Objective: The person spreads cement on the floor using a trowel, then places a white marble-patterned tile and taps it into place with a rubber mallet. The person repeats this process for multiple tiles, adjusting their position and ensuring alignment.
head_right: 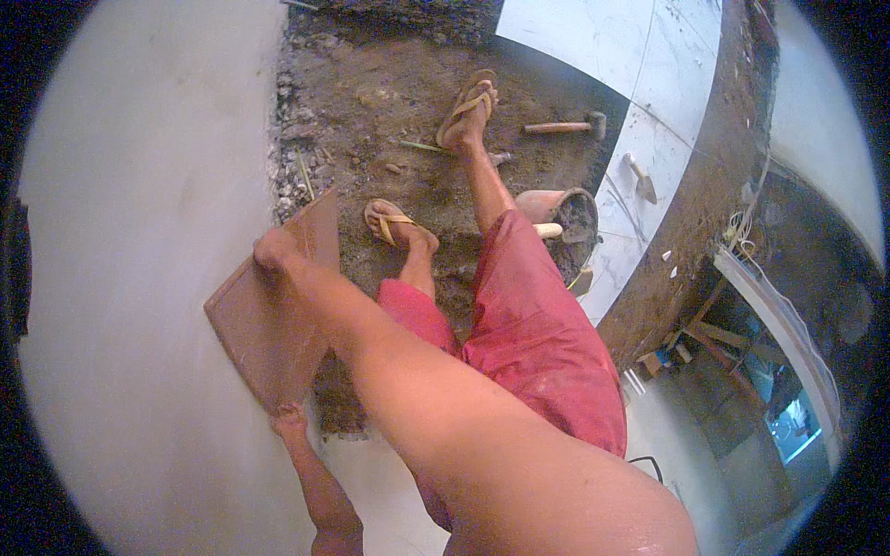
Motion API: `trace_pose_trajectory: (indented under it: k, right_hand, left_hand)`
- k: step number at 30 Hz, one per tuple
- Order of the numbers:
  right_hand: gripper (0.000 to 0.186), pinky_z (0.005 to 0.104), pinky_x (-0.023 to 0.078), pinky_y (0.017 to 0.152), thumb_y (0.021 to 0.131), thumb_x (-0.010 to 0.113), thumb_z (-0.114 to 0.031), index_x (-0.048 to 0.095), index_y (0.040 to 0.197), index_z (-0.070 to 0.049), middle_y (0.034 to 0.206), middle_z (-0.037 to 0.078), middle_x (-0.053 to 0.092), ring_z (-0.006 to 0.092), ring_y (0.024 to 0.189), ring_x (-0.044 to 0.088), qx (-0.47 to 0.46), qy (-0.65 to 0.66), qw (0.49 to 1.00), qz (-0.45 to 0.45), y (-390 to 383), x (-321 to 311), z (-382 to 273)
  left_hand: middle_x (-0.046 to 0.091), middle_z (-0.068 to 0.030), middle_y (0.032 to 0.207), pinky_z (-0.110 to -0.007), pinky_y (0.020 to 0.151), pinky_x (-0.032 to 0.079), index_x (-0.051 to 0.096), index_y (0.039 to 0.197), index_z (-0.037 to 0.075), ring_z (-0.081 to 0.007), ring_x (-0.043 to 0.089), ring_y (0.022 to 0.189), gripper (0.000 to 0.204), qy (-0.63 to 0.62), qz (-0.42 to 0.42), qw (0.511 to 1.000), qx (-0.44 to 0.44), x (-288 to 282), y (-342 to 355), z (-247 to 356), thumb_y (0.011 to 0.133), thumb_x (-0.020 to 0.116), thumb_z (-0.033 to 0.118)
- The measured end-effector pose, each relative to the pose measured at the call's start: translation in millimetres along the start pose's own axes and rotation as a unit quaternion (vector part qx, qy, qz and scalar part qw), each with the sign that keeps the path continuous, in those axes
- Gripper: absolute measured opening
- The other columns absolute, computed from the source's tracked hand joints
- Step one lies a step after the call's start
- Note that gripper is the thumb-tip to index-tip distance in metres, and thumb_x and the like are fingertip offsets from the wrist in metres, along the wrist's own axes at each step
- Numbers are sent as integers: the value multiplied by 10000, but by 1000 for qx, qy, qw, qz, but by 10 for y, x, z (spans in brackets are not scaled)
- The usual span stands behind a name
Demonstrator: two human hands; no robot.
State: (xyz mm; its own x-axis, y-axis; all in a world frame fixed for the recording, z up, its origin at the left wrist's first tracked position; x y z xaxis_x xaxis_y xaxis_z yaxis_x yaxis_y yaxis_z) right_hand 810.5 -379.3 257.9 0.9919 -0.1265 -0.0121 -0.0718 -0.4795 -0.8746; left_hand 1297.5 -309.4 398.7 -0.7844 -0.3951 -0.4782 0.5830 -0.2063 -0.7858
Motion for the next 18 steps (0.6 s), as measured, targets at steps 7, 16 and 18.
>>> trace_pose_trajectory:
  k: [7, 16, 18]
  right_hand:
    - [385, 443, 494, 921, 867, 470, -289, 691, 1051, -33, 1163, 186, 635, 351, 1078, 614, 65, 66, 995, 25, -96, -286, 73]
    - [319, 475, 495, 864, 803, 591, -287, 657, 908, 7, 992, 221, 668, 372, 968, 642, 44, 133, 984, 107, 334, -688, 830]
    - [246, 468, 502, 822, 780, 625, -251, 675, 930, -64, 941, 196, 673, 358, 908, 650, -13, 120, 979, 163, 135, -1218, 893]
  left_hand:
    - [576, 24, 714, -357, 683, 490, 539, 895, 157, -136, 511, 592, 302, -24, 71, 997, -12, 749, -504, 75, 895, 521, 459]
    - [604, -46, 879, -290, 528, 503, 535, 1183, 108, -160, 550, 649, 373, 302, -26, 940, -155, 399, -90, -168, 841, 662, 190]
    - [577, -68, 1001, -299, 536, 518, 344, 1390, 145, -174, 548, 685, 655, 277, 43, 950, -136, 447, -600, -903, 820, 661, 81]
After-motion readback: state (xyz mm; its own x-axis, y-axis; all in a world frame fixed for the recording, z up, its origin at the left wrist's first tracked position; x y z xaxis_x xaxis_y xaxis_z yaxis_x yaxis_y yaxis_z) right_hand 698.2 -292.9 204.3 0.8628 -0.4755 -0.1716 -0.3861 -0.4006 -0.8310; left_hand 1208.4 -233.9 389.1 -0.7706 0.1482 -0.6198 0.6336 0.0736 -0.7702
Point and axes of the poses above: each hand's wrist, its own y-axis towards the middle knuckle, its own x-axis out of the palm, z = x × y, the point moved 1 cm from there along y, towards the middle knuckle
